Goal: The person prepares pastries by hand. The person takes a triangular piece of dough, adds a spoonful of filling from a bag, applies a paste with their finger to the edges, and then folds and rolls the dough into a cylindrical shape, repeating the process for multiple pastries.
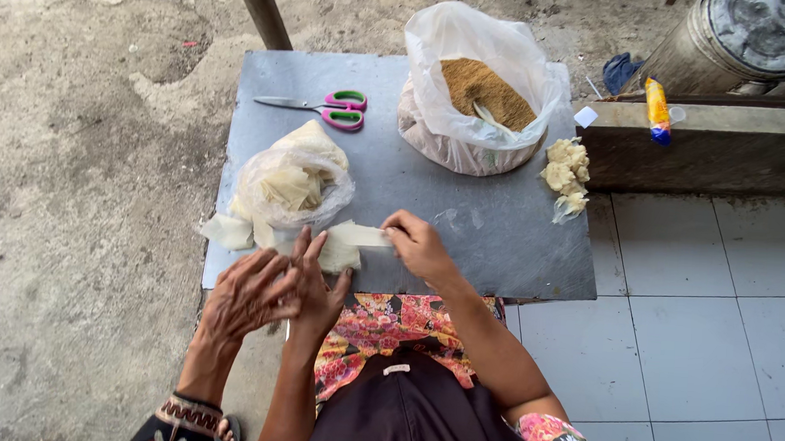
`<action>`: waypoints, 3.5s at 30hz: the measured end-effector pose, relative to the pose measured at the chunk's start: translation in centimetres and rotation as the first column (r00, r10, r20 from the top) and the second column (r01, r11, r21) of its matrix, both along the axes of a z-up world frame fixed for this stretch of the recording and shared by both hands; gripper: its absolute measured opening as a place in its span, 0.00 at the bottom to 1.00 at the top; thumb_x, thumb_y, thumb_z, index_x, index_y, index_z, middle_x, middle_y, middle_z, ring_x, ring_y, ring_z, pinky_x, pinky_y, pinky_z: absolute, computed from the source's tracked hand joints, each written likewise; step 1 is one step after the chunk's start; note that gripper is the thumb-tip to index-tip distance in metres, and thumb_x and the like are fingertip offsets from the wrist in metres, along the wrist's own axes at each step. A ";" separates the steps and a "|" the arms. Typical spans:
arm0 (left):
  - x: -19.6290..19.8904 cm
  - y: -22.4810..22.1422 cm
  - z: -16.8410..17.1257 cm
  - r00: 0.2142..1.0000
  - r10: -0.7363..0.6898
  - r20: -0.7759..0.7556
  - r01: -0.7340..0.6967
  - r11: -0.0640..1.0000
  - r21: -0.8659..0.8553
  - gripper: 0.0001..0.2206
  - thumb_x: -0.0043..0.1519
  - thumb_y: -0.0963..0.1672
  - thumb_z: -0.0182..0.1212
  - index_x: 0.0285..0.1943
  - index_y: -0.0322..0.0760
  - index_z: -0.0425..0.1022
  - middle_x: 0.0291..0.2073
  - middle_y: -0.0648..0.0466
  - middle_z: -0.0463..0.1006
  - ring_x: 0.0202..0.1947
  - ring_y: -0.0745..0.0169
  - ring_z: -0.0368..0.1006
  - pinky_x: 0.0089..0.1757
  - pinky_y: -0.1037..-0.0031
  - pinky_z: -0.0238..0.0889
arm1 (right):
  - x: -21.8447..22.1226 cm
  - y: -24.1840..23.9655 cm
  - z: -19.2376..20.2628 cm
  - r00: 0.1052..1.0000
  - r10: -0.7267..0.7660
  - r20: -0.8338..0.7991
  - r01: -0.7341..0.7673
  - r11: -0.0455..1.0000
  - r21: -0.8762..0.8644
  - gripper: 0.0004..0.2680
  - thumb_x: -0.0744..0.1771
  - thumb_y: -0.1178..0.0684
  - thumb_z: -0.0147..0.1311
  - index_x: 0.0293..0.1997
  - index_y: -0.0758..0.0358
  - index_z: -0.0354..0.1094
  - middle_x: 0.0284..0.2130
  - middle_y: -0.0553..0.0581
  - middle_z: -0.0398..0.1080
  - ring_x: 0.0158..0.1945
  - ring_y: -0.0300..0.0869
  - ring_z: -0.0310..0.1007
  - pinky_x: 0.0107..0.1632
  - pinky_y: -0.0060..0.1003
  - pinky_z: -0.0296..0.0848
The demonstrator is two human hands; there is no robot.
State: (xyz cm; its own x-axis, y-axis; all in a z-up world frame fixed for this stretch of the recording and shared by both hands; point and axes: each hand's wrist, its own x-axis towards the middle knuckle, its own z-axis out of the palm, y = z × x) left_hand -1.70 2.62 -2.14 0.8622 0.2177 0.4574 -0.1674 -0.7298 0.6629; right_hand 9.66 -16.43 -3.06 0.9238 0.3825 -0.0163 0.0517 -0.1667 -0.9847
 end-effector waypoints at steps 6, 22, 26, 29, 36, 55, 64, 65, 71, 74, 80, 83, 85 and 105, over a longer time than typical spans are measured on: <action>-0.7 -1.5 0.7 0.988 0.146 0.042 -0.150 0.982 0.118 0.28 0.55 0.44 0.71 0.66 0.38 0.67 0.64 0.40 0.65 0.64 0.42 0.63 0.60 0.53 0.56 | -0.8 -7.8 1.1 0.932 -0.281 -0.229 0.359 0.807 0.469 0.04 0.71 0.60 0.46 0.46 0.65 0.67 0.36 0.57 0.71 0.36 0.40 0.74 0.34 0.33 0.74; 4.7 -7.9 2.7 0.944 -0.330 -0.025 0.326 0.911 0.253 0.22 0.56 0.42 0.65 0.62 0.44 0.74 0.63 0.43 0.68 0.62 0.41 0.64 0.57 0.56 0.59 | -4.5 -10.5 2.9 0.698 0.070 0.712 0.249 0.909 -0.334 0.06 0.63 0.64 0.57 0.42 0.69 0.72 0.48 0.61 0.75 0.53 0.53 0.75 0.57 0.44 0.74; 4.8 -8.0 3.1 0.930 -0.367 -0.026 0.361 0.897 0.254 0.10 0.57 0.43 0.65 0.47 0.44 0.78 0.56 0.51 0.77 0.60 0.46 0.69 0.56 0.59 0.60 | -4.6 -10.3 3.4 0.651 0.099 0.752 0.270 0.896 -0.352 0.05 0.64 0.63 0.58 0.42 0.67 0.72 0.48 0.60 0.74 0.53 0.53 0.75 0.59 0.45 0.72; 4.6 -8.2 2.9 0.929 -0.368 -0.040 0.368 0.907 0.207 0.09 0.58 0.42 0.64 0.46 0.41 0.78 0.48 0.54 0.80 0.54 0.51 0.73 0.56 0.60 0.61 | -4.7 -10.1 3.2 0.646 0.048 0.761 0.329 0.883 -0.335 0.07 0.63 0.63 0.57 0.44 0.68 0.72 0.48 0.61 0.75 0.53 0.54 0.75 0.58 0.45 0.72; 4.6 -8.1 2.4 0.933 -0.361 0.007 0.352 0.913 0.207 0.10 0.57 0.40 0.62 0.48 0.38 0.75 0.46 0.54 0.80 0.52 0.52 0.75 0.54 0.61 0.64 | -4.6 -9.8 2.9 0.683 0.006 0.730 0.350 0.875 -0.335 0.07 0.65 0.63 0.55 0.47 0.68 0.71 0.48 0.62 0.75 0.54 0.54 0.75 0.58 0.46 0.73; 6.1 -8.7 0.4 0.929 -0.364 -0.067 0.370 0.909 0.195 0.10 0.54 0.43 0.66 0.44 0.44 0.79 0.43 0.60 0.80 0.49 0.56 0.75 0.50 0.64 0.64 | -3.9 -10.1 3.0 0.651 -0.168 0.741 0.464 0.860 -0.212 0.08 0.66 0.60 0.56 0.49 0.67 0.71 0.40 0.62 0.77 0.46 0.54 0.78 0.50 0.45 0.75; 6.1 -8.7 0.5 0.924 -0.378 -0.052 0.381 0.904 0.195 0.08 0.56 0.43 0.65 0.43 0.43 0.79 0.48 0.59 0.80 0.57 0.54 0.72 0.53 0.62 0.62 | -4.2 -9.7 2.7 0.657 -0.164 0.736 0.509 0.816 -0.272 0.09 0.66 0.60 0.56 0.50 0.68 0.69 0.42 0.64 0.75 0.47 0.56 0.76 0.51 0.47 0.74; 5.9 -8.5 0.7 0.921 -0.387 -0.032 0.386 0.903 0.191 0.07 0.56 0.43 0.64 0.43 0.43 0.79 0.47 0.58 0.80 0.57 0.54 0.73 0.54 0.63 0.62 | -4.3 -9.8 2.5 0.662 -0.161 0.732 0.508 0.815 -0.280 0.09 0.66 0.60 0.56 0.50 0.68 0.69 0.42 0.64 0.75 0.46 0.56 0.76 0.51 0.47 0.74; 5.4 -8.0 1.8 0.902 -0.427 -0.059 0.431 0.884 0.183 0.07 0.58 0.42 0.63 0.44 0.40 0.79 0.50 0.56 0.80 0.59 0.52 0.72 0.56 0.62 0.62 | -4.4 -10.5 0.7 0.655 -0.140 0.743 0.485 0.831 -0.271 0.10 0.67 0.60 0.55 0.53 0.66 0.68 0.45 0.63 0.74 0.49 0.54 0.76 0.51 0.44 0.77; 5.4 -8.0 2.2 0.894 -0.441 -0.079 0.447 0.875 0.186 0.09 0.56 0.42 0.64 0.45 0.42 0.80 0.50 0.56 0.80 0.58 0.52 0.72 0.55 0.61 0.62 | -3.5 -11.8 0.4 0.652 -0.190 0.734 0.476 0.856 -0.201 0.10 0.68 0.61 0.53 0.55 0.61 0.69 0.49 0.64 0.69 0.50 0.52 0.74 0.52 0.39 0.79; 5.6 -8.3 1.6 0.898 -0.438 -0.046 0.437 0.872 0.218 0.09 0.58 0.43 0.63 0.46 0.43 0.81 0.51 0.56 0.80 0.59 0.52 0.72 0.56 0.60 0.61 | -0.2 -20.9 2.5 0.559 -0.334 0.759 0.804 0.440 -0.399 0.14 0.68 0.66 0.50 0.57 0.58 0.77 0.47 0.61 0.65 0.51 0.50 0.67 0.55 0.41 0.70; 5.8 -9.5 1.5 0.896 -0.445 -0.016 0.437 0.872 0.221 0.08 0.59 0.43 0.63 0.46 0.43 0.80 0.51 0.56 0.80 0.60 0.53 0.72 0.59 0.60 0.60 | 0.6 -23.0 2.7 0.625 -0.253 0.739 0.769 0.362 -0.527 0.18 0.65 0.68 0.50 0.57 0.55 0.77 0.50 0.60 0.66 0.53 0.53 0.64 0.61 0.46 0.64; 6.0 -10.5 1.5 0.886 -0.463 -0.009 0.451 0.859 0.241 0.09 0.59 0.43 0.62 0.47 0.44 0.80 0.51 0.55 0.80 0.59 0.52 0.72 0.59 0.59 0.59 | 1.1 -22.7 2.3 0.664 -0.193 0.722 0.735 0.344 -0.584 0.18 0.64 0.67 0.50 0.57 0.52 0.77 0.51 0.60 0.65 0.55 0.54 0.62 0.62 0.50 0.60; 5.9 -11.4 2.4 0.881 -0.471 0.038 0.457 0.869 0.191 0.07 0.61 0.43 0.64 0.47 0.42 0.79 0.48 0.54 0.80 0.56 0.53 0.74 0.59 0.59 0.62 | 0.5 -20.4 3.9 0.746 -0.207 0.633 0.634 0.512 -0.579 0.13 0.68 0.63 0.50 0.48 0.47 0.80 0.47 0.53 0.67 0.56 0.47 0.61 0.62 0.44 0.56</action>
